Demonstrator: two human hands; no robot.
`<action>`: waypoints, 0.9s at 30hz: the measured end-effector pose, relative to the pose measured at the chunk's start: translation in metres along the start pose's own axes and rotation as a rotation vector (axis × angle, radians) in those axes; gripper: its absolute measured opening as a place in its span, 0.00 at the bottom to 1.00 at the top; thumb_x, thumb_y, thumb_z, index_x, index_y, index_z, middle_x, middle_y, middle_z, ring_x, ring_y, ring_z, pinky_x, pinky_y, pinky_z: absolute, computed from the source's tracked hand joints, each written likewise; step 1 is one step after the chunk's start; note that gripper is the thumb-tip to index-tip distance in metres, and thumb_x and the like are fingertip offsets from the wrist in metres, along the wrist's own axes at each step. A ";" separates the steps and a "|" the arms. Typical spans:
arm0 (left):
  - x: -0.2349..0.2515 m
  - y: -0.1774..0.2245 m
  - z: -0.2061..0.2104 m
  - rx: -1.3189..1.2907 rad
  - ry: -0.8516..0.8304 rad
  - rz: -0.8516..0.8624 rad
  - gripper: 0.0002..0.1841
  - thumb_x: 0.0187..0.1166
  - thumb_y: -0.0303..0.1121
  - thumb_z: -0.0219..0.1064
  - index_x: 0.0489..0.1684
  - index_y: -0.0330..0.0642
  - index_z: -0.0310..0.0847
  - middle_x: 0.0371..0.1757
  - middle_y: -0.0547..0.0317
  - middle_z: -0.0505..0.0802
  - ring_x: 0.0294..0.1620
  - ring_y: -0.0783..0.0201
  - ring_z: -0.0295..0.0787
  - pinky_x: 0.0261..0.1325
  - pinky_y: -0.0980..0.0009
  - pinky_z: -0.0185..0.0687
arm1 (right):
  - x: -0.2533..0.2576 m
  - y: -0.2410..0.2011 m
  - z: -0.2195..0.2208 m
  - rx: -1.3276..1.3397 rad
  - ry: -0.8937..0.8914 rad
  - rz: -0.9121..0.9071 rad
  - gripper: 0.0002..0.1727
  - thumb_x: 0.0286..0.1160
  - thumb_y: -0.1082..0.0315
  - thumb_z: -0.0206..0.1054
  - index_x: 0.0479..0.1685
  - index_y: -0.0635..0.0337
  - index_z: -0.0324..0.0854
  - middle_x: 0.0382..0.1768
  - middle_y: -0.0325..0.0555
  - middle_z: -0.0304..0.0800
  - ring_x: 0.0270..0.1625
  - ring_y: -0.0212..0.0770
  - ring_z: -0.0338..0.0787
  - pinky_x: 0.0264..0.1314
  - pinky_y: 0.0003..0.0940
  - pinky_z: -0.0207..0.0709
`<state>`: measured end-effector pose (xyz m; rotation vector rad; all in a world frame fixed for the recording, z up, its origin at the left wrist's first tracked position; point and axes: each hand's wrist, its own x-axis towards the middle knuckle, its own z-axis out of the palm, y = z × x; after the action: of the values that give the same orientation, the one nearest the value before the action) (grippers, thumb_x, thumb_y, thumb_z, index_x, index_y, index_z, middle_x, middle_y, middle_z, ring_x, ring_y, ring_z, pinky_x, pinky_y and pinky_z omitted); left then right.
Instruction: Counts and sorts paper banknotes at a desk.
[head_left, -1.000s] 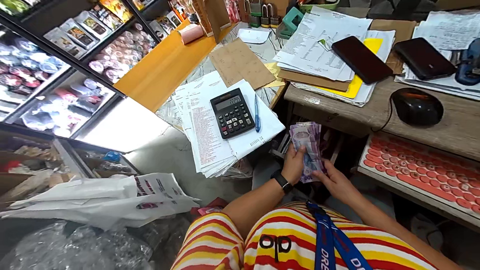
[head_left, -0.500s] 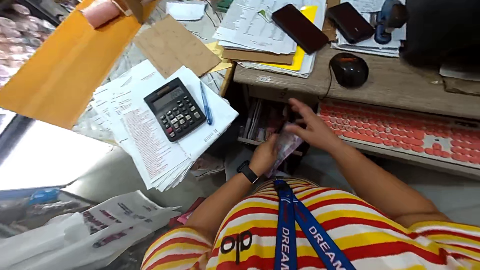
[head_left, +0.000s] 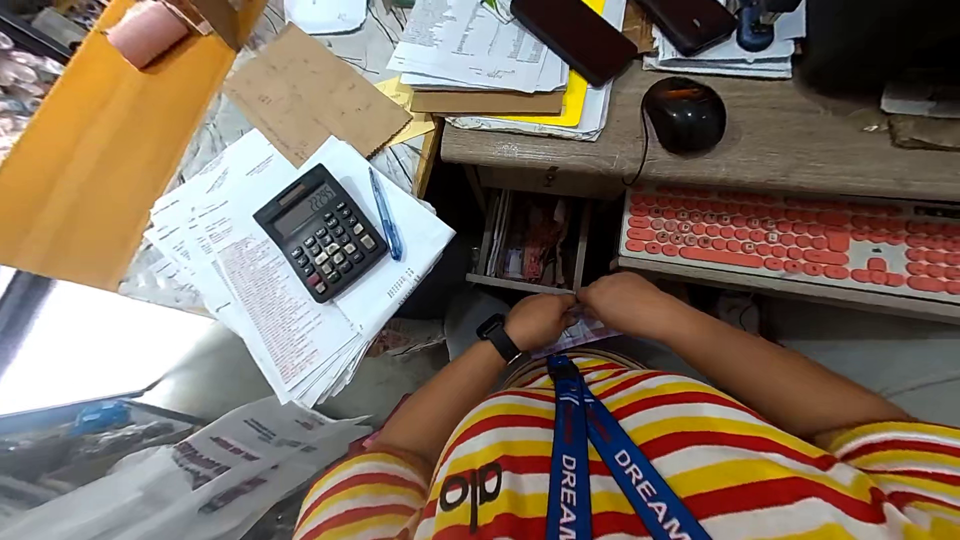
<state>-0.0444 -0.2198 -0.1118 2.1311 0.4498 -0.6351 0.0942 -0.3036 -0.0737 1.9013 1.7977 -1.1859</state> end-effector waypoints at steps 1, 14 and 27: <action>0.001 -0.001 -0.002 -0.002 0.002 0.008 0.19 0.91 0.32 0.54 0.72 0.30 0.76 0.62 0.31 0.88 0.68 0.36 0.84 0.73 0.39 0.71 | 0.001 0.001 -0.002 -0.002 0.002 0.007 0.19 0.92 0.67 0.53 0.66 0.73 0.79 0.61 0.73 0.86 0.69 0.71 0.83 0.71 0.67 0.70; -0.005 -0.029 -0.005 -1.234 0.773 0.283 0.24 0.91 0.44 0.46 0.76 0.38 0.64 0.52 0.65 0.91 0.48 0.71 0.92 0.58 0.68 0.89 | 0.006 0.063 -0.004 0.790 0.591 -0.202 0.08 0.84 0.72 0.65 0.42 0.67 0.88 0.27 0.41 0.87 0.29 0.25 0.82 0.38 0.25 0.79; 0.033 0.012 -0.034 -1.835 1.076 0.037 0.12 0.96 0.34 0.40 0.64 0.47 0.67 0.25 0.66 0.78 0.17 0.74 0.74 0.22 0.80 0.76 | 0.043 -0.016 0.033 -0.046 1.105 -0.252 0.15 0.74 0.82 0.62 0.56 0.77 0.87 0.40 0.67 0.93 0.41 0.65 0.96 0.42 0.54 0.88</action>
<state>-0.0021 -0.1963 -0.1064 0.4546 0.9809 0.8565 0.0624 -0.2932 -0.1194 2.5912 2.5545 -0.0163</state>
